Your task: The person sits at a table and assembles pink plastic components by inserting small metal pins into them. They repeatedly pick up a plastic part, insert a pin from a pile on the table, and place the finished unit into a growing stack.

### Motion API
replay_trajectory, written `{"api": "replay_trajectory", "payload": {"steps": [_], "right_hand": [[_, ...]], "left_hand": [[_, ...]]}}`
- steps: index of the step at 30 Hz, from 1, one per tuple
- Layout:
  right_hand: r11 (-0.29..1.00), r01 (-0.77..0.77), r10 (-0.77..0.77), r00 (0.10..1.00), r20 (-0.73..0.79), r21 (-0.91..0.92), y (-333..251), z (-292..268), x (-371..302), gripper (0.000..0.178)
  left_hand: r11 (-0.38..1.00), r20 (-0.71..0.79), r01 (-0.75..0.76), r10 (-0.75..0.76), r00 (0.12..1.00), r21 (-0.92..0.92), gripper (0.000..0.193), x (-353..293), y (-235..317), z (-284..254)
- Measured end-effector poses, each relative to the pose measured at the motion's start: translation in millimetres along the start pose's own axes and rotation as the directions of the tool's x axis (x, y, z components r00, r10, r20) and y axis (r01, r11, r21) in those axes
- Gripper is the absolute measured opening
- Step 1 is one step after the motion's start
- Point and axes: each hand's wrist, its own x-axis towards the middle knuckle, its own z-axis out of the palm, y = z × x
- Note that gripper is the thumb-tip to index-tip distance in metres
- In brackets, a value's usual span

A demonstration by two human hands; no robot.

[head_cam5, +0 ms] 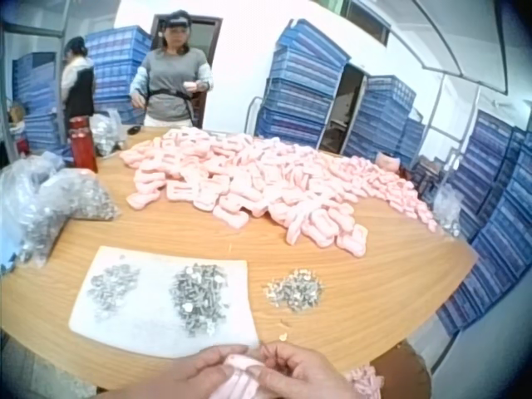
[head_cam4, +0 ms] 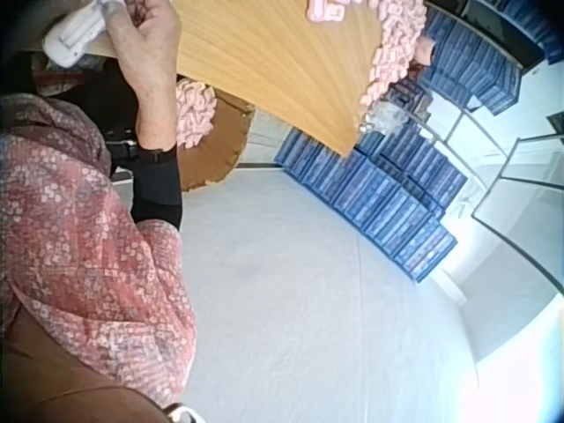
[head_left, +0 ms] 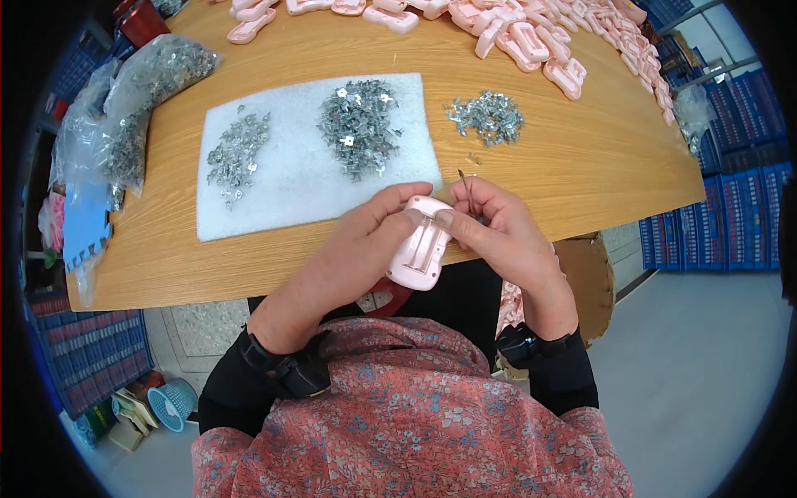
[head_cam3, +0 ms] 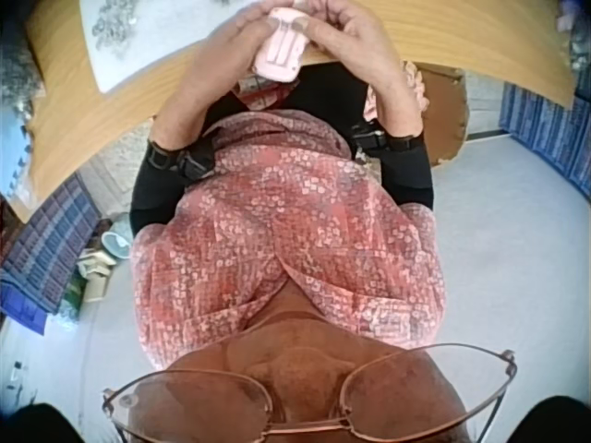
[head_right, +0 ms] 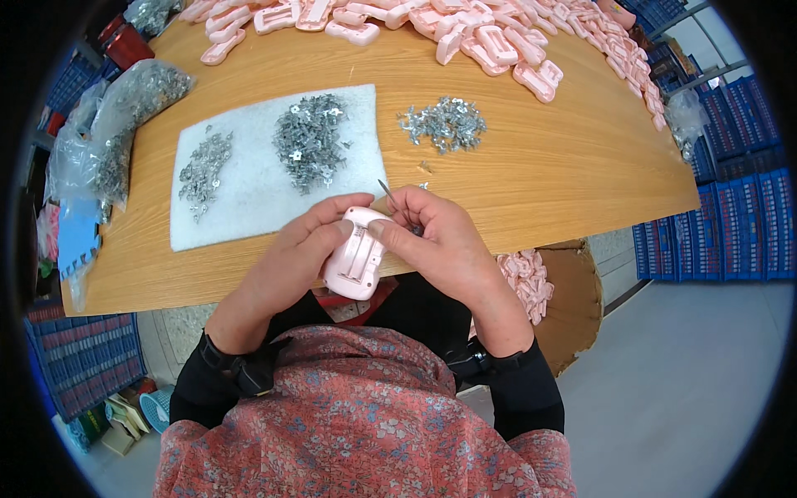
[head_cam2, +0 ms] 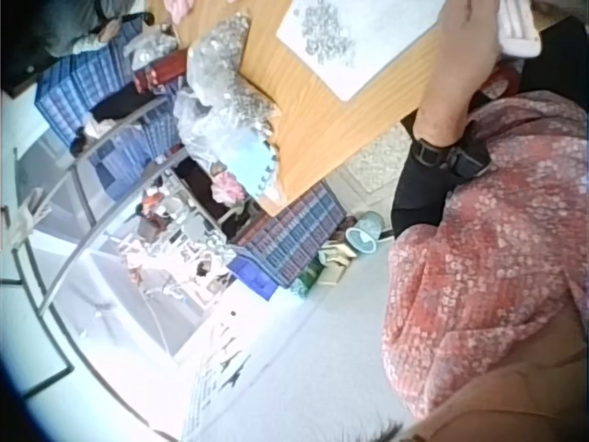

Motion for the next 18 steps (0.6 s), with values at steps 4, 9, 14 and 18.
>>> {"api": "replay_trajectory", "payload": {"steps": [4, 9, 14, 18], "right_hand": [[0.995, 0.049, -0.049, 0.999, 0.002, -0.085, -5.2, -3.0, -4.7, 0.018], [0.994, 0.032, -0.024, 0.997, -0.077, 0.102, -8.0, -0.1, -10.0, 0.019], [0.973, 0.149, -0.106, 0.966, -0.234, 0.174, 3.8, 9.2, -15.1, 0.019], [0.956, 0.287, -0.276, 0.948, -0.161, 0.051, 7.8, 25.8, -15.8, 0.029]], "left_hand": [[0.928, 0.067, -0.025, 0.000, 0.998, 0.373, 0.045, -3.0, 17.4, 1.5], [0.849, 0.078, -0.226, 0.215, 0.973, 0.477, 0.042, 1.4, 5.0, 0.7], [0.957, -0.043, 0.038, -0.053, 0.998, -0.288, 0.038, 9.0, 3.3, 2.5], [0.775, 0.093, 0.125, -0.085, 0.992, -0.619, 0.039, 5.7, 6.7, -3.9]]}}
